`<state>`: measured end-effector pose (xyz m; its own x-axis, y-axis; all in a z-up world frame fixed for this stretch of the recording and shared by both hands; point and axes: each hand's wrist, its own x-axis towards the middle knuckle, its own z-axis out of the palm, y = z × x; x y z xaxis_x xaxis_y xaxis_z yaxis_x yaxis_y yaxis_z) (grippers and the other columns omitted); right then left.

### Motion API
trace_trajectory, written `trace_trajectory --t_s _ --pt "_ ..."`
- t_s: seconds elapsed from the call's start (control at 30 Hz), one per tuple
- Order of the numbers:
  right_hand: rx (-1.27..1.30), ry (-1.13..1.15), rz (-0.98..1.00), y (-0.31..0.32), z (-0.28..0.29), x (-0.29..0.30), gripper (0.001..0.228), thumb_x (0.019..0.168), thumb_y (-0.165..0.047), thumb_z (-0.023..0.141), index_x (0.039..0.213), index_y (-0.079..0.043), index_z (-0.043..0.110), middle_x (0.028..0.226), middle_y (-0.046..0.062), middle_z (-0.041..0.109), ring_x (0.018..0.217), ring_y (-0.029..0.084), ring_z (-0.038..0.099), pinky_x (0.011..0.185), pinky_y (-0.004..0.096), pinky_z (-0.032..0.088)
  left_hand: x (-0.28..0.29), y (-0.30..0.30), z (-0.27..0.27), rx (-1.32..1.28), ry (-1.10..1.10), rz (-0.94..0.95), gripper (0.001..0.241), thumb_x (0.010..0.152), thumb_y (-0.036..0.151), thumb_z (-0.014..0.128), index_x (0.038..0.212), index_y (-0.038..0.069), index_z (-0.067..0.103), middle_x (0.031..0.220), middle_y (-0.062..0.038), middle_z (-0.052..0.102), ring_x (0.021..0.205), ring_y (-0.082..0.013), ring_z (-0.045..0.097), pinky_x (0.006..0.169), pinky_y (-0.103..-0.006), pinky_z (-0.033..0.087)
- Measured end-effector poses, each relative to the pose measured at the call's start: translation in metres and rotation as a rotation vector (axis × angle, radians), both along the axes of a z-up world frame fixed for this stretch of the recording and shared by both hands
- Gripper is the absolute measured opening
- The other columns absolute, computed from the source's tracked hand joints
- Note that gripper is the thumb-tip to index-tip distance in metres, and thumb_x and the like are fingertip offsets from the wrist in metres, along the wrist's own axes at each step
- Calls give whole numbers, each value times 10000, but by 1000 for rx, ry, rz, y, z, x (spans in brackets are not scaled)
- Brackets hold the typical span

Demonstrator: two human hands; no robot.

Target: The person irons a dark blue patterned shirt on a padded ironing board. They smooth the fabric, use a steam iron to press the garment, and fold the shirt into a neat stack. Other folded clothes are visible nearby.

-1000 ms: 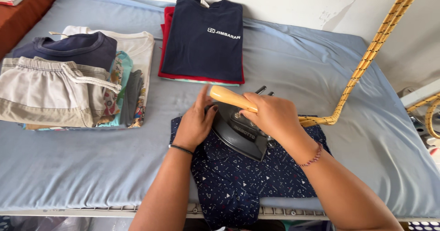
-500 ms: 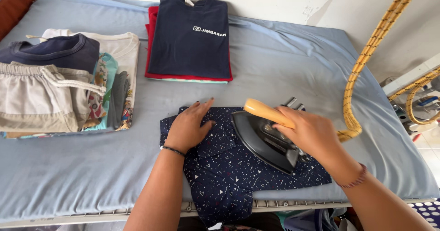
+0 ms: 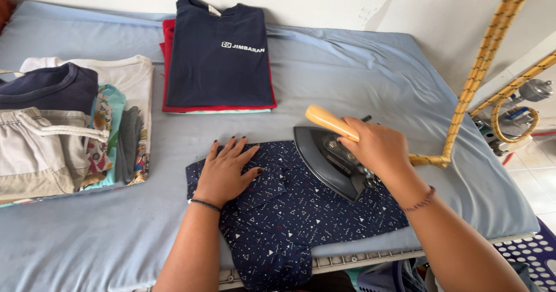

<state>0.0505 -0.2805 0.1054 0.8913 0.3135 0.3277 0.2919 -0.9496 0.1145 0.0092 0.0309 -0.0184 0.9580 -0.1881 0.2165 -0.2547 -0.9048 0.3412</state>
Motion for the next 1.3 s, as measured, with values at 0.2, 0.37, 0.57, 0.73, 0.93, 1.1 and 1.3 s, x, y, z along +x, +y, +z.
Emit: trace_trajectory --t_s 0.2,0.37,0.57,0.73,0.93,1.1,1.3 --pt "28 55 40 -16 3 1 433 837 -329 749 1261 -270 689 828 60 755 745 301 722 632 446 555 0 0 0 29 7 0 605 917 598 542 1441 296 530 1562 -22 428 1477 -228 314 1223 -511 128" --pt "23 96 -65 -52 6 -20 451 835 -339 747 1279 -293 678 877 41 771 768 296 733 659 440 568 1 1 -1 41 22 -6 607 921 592 530 1456 305 512 1574 -18 409 1487 -222 293 1223 -507 120" --pt "5 72 -277 -97 0 -20 484 856 -388 756 1329 -325 674 934 67 773 818 309 740 696 450 578 0 -1 2 58 34 8 605 915 590 528 1459 327 504 1579 -3 400 1491 -211 278 1226 -496 117" --pt "7 63 -358 -133 -6 -21 511 846 -408 763 1342 -326 674 948 79 774 874 322 739 738 463 576 -5 -1 16 -11 92 22 570 898 531 610 1427 330 542 1577 5 407 1497 -204 278 1241 -488 112" --pt "-2 61 -452 -152 0 -46 540 842 -445 766 1364 -346 671 1009 79 774 921 323 742 769 456 574 -22 12 43 -518 1 -55 307 866 204 697 1166 188 762 1241 -15 755 1178 -254 673 1001 -376 533" --pt "-295 -350 -204 -115 18 -72 697 657 -478 774 1314 -258 695 1086 50 749 1050 286 700 887 499 516 -29 22 55 -564 177 5 214 828 166 697 1006 182 813 1006 -41 798 876 -224 761 778 -340 584" --pt "194 47 694 8 -21 -55 336 788 -138 744 1111 -222 786 1127 8 742 1135 248 647 1002 439 467 -26 27 56 -477 288 -24 322 779 130 669 1055 215 810 983 -62 800 890 -232 754 828 -332 577"
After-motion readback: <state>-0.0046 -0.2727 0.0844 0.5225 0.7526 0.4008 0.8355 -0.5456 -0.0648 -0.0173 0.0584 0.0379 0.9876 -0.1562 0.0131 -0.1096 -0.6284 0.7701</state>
